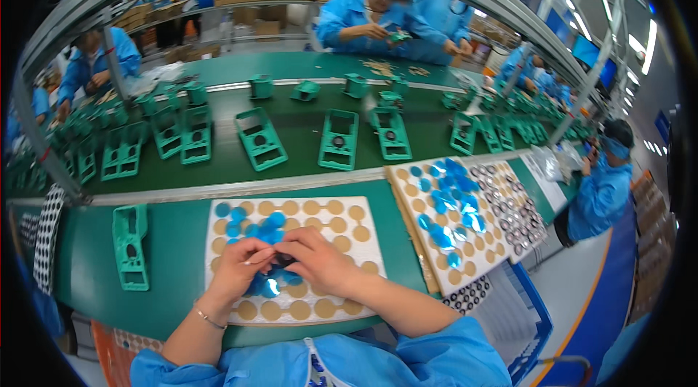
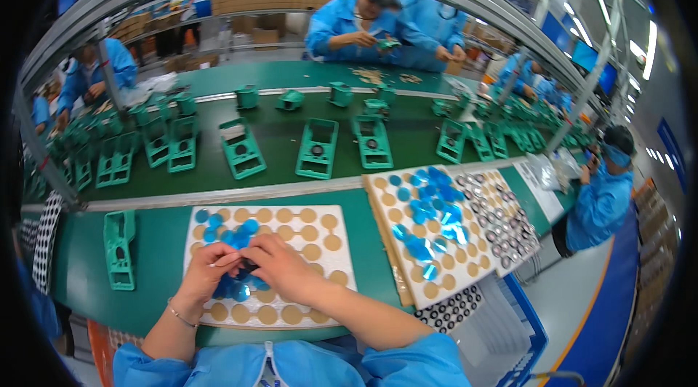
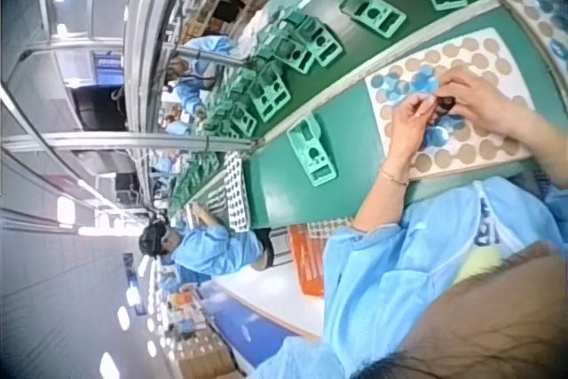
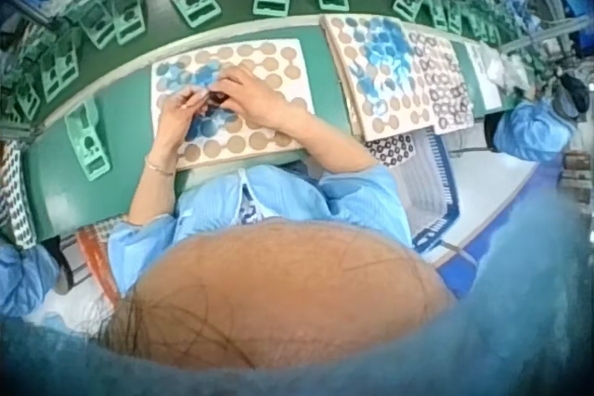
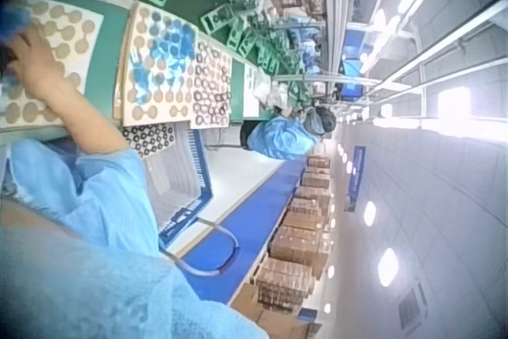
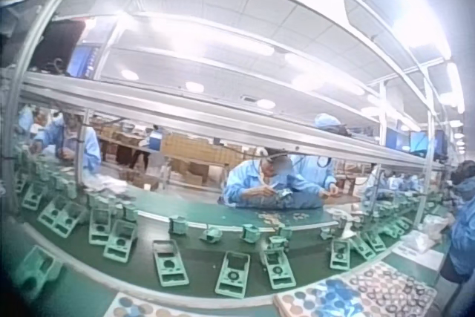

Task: The person assembles rubber rings into a green plastic chassis by hand, taking the rings from component trays and inserting them into the chassis.

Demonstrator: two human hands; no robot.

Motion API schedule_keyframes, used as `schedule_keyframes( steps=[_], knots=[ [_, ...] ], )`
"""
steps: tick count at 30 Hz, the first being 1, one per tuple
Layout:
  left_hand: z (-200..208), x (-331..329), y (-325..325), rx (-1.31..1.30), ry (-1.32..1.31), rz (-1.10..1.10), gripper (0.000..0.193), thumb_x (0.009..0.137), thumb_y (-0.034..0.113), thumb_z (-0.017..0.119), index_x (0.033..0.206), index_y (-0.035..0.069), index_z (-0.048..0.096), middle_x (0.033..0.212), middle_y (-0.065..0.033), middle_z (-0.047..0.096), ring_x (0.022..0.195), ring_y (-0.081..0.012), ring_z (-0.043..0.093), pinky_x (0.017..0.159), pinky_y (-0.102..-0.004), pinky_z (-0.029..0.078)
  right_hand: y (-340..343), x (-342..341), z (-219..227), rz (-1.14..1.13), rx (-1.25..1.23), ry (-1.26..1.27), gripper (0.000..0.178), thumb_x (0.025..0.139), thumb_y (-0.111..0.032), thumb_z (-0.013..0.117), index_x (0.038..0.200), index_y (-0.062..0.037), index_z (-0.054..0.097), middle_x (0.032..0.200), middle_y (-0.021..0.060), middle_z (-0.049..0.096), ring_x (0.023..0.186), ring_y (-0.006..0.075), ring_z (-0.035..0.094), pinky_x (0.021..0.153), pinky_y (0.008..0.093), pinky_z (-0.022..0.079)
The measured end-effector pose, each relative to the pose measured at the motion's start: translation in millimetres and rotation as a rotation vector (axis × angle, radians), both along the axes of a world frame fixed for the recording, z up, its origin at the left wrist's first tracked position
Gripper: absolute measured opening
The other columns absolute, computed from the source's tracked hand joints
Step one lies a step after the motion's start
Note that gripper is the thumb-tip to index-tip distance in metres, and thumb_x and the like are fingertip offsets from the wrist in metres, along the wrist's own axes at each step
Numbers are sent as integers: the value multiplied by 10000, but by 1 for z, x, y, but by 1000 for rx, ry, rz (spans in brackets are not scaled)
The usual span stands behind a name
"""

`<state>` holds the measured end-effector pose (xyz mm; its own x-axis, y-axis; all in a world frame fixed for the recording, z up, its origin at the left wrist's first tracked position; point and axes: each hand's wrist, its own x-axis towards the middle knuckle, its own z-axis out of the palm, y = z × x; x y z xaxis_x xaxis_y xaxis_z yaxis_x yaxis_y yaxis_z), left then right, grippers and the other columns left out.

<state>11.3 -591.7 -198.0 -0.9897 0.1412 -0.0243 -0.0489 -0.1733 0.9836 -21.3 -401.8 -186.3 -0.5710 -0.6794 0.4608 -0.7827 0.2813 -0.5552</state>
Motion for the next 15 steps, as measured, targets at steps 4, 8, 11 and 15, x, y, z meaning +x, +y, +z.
schedule_keyframes(
  steps=[4,8,11,15],
  knots=[
    [-1,1,-2,21,-24,-12,116,853,107,577,876,-5,593,773,-35,603,664,-66,508,602,-192,415,-1,0,0,-26,-13,-95,422,717,-39,660,1112,-54,513,1082,120,481,1001,295,480,836,347,433],
    [-2,3,-8,28,-52,-44,117,861,119,559,880,6,585,800,-30,599,688,-61,497,627,-190,407,-4,0,5,24,-39,-293,395,754,-18,636,1127,-58,511,1102,111,478,1003,259,514,844,327,452],
    [0,2,-8,51,-60,-82,129,865,140,544,884,18,583,807,-27,594,702,-58,490,647,-193,401,-3,-2,2,110,-244,-650,396,751,28,618,1126,-43,510,1089,93,479,1042,218,515,895,313,446],
    [7,4,-8,78,-114,-64,115,855,136,556,854,24,579,788,-36,591,690,-69,496,650,-199,412,-2,-3,2,167,-335,-829,362,796,35,575,1145,-18,496,1104,66,477,1071,182,502,939,307,425]
  ],
)
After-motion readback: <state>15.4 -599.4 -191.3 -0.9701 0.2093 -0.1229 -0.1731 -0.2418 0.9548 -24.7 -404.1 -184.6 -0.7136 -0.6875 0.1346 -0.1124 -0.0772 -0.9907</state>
